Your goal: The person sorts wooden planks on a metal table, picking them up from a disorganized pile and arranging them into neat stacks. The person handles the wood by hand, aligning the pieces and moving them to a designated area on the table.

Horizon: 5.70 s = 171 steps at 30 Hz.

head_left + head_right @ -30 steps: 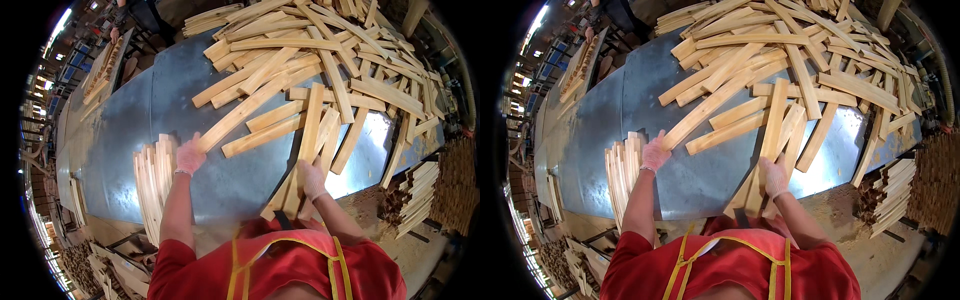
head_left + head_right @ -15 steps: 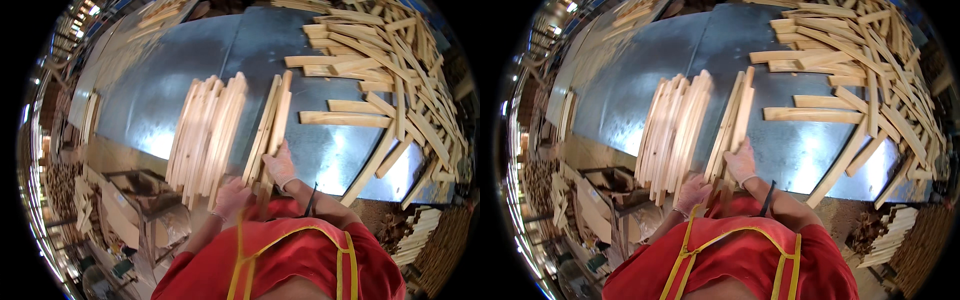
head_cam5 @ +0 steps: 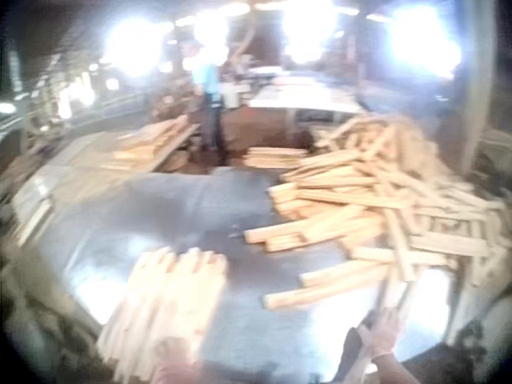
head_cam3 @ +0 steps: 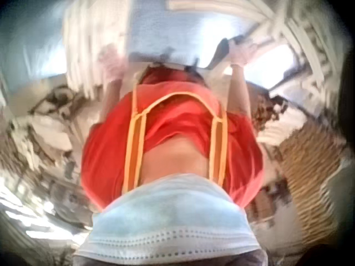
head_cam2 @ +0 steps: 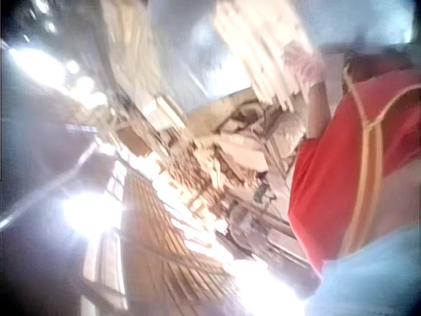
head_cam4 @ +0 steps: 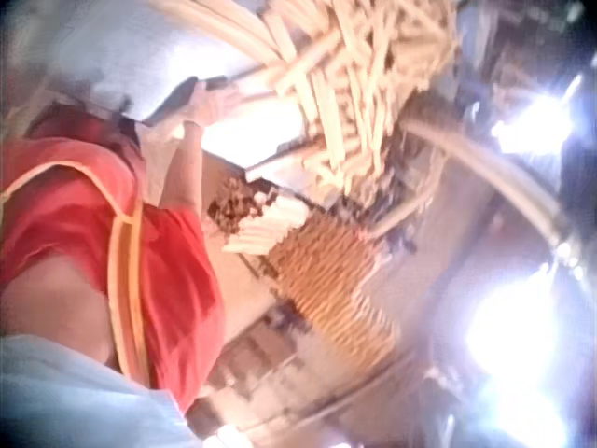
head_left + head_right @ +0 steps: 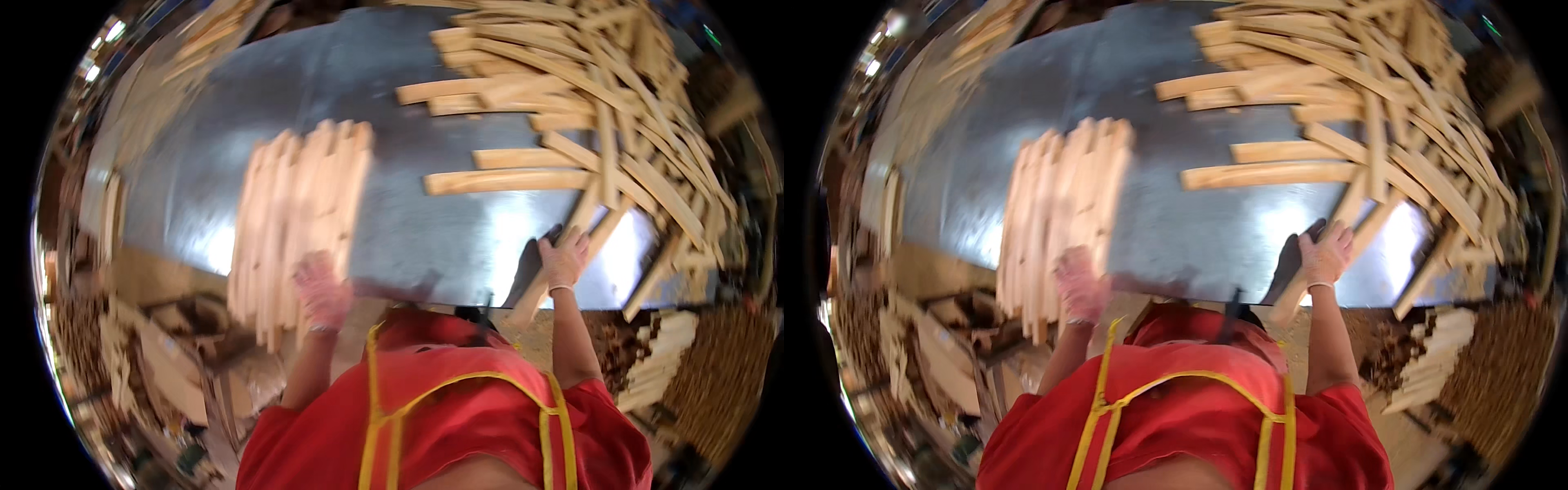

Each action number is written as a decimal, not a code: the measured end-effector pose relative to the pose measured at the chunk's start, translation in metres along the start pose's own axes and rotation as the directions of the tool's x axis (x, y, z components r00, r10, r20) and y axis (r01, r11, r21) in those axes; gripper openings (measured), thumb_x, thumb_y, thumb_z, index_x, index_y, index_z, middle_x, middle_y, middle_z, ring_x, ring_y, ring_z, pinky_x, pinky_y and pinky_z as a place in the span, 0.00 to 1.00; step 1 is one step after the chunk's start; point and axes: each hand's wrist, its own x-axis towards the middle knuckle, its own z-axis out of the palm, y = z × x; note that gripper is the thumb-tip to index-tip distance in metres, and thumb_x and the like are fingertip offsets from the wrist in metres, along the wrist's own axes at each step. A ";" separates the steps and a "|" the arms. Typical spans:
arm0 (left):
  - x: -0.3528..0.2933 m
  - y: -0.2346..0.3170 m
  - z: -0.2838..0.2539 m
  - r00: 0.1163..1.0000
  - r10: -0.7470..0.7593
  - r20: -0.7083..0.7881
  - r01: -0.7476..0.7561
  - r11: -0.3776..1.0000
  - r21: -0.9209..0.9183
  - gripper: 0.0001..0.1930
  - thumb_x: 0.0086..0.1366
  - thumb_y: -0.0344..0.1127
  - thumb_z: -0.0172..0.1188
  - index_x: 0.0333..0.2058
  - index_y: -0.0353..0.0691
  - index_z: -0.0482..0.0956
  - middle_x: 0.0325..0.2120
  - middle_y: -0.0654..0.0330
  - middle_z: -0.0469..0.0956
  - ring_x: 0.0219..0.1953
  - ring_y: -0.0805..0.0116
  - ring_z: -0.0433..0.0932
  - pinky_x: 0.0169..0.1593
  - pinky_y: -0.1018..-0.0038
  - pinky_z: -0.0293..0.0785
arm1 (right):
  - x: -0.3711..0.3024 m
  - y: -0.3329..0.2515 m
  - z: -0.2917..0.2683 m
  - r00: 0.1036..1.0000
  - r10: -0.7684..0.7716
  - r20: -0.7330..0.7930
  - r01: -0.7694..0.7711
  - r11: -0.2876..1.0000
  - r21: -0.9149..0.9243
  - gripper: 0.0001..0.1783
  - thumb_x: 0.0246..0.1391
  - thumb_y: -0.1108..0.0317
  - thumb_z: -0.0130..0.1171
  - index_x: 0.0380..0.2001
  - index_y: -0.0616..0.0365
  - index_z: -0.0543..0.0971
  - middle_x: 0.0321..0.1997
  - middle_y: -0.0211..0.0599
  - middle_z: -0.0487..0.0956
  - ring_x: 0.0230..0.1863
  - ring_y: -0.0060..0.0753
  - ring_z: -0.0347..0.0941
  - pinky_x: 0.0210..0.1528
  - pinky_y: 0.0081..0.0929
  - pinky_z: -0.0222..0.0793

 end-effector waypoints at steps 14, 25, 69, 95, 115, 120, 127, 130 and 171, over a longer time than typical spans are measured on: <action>-0.017 0.298 -0.024 0.827 0.562 0.005 -0.531 0.784 -0.322 0.48 0.52 0.54 0.77 0.69 0.42 0.69 0.70 0.51 0.64 0.67 0.42 0.67 0.65 0.50 0.69 | 0.183 0.018 -0.013 0.850 -0.406 -0.335 0.485 0.852 0.199 0.28 0.54 0.51 0.64 0.50 0.62 0.77 0.50 0.54 0.79 0.58 0.61 0.74 0.64 0.54 0.69; 0.018 0.092 -0.009 0.957 0.092 -0.276 -0.147 0.971 -0.186 0.39 0.57 0.33 0.65 0.70 0.46 0.69 0.70 0.53 0.66 0.70 0.46 0.66 0.72 0.51 0.64 | 0.155 0.046 -0.011 0.874 -0.339 0.349 -0.318 0.146 0.937 0.22 0.63 0.69 0.57 0.61 0.55 0.74 0.36 0.30 0.78 0.35 0.26 0.74 0.42 0.24 0.72; -0.033 -0.296 0.103 0.679 -0.288 0.675 0.230 -0.790 -0.568 0.24 0.67 0.62 0.69 0.46 0.48 0.84 0.42 0.67 0.82 0.40 0.69 0.78 0.48 0.69 0.74 | -0.260 -0.381 -0.016 0.293 -0.752 0.590 -0.741 0.211 0.637 0.33 0.60 0.71 0.68 0.67 0.57 0.69 0.54 0.34 0.79 0.55 0.37 0.79 0.63 0.38 0.78; -0.007 -0.128 -0.012 0.968 0.034 -0.249 -0.135 0.906 -0.402 0.37 0.62 0.57 0.74 0.59 0.35 0.78 0.42 0.49 0.85 0.42 0.52 0.85 0.48 0.61 0.81 | -0.244 -0.390 0.029 0.104 -0.703 0.703 0.172 0.709 0.684 0.40 0.60 0.49 0.64 0.66 0.68 0.69 0.46 0.59 0.83 0.50 0.47 0.81 0.55 0.37 0.75; 0.039 -0.136 0.000 0.977 -0.047 -0.209 0.001 0.977 -0.215 0.31 0.69 0.55 0.63 0.60 0.38 0.76 0.52 0.49 0.81 0.52 0.49 0.81 0.56 0.55 0.78 | -0.124 -0.308 0.036 0.305 -0.549 0.779 -0.204 0.761 0.616 0.52 0.64 0.55 0.68 0.80 0.62 0.51 0.27 0.31 0.75 0.27 0.25 0.73 0.30 0.29 0.73; 0.056 -0.078 -0.005 0.940 -0.327 -0.095 0.289 0.914 -0.285 0.32 0.68 0.57 0.62 0.60 0.38 0.74 0.50 0.48 0.81 0.51 0.46 0.81 0.57 0.52 0.77 | -0.118 -0.325 0.033 0.241 -0.539 0.807 -0.302 0.749 0.590 0.49 0.64 0.55 0.69 0.79 0.55 0.54 0.34 0.32 0.76 0.35 0.23 0.75 0.38 0.29 0.77; 0.074 -0.070 -0.035 0.852 -0.112 0.512 0.428 0.712 -0.556 0.40 0.68 0.63 0.56 0.65 0.32 0.74 0.58 0.41 0.78 0.64 0.38 0.75 0.68 0.53 0.71 | -0.096 -0.295 0.063 0.414 -0.660 0.626 -0.075 0.661 0.747 0.49 0.63 0.52 0.68 0.77 0.61 0.55 0.58 0.56 0.83 0.60 0.49 0.81 0.62 0.41 0.76; 0.085 -0.044 -0.024 0.876 -0.167 0.452 0.429 0.699 -0.572 0.46 0.65 0.66 0.58 0.68 0.32 0.72 0.64 0.40 0.73 0.66 0.40 0.73 0.71 0.55 0.69 | -0.069 -0.302 0.023 0.351 -0.592 0.725 0.233 0.806 0.544 0.51 0.62 0.46 0.66 0.76 0.63 0.57 0.65 0.62 0.80 0.65 0.58 0.78 0.66 0.42 0.72; 0.023 -0.174 0.012 0.943 0.332 0.004 -0.327 0.927 0.186 0.31 0.72 0.40 0.47 0.73 0.44 0.66 0.76 0.53 0.60 0.78 0.45 0.54 0.80 0.47 0.45 | -0.163 -0.303 0.003 0.641 -0.495 0.587 0.001 0.765 0.644 0.32 0.59 0.59 0.60 0.65 0.60 0.70 0.58 0.63 0.80 0.62 0.65 0.77 0.64 0.48 0.74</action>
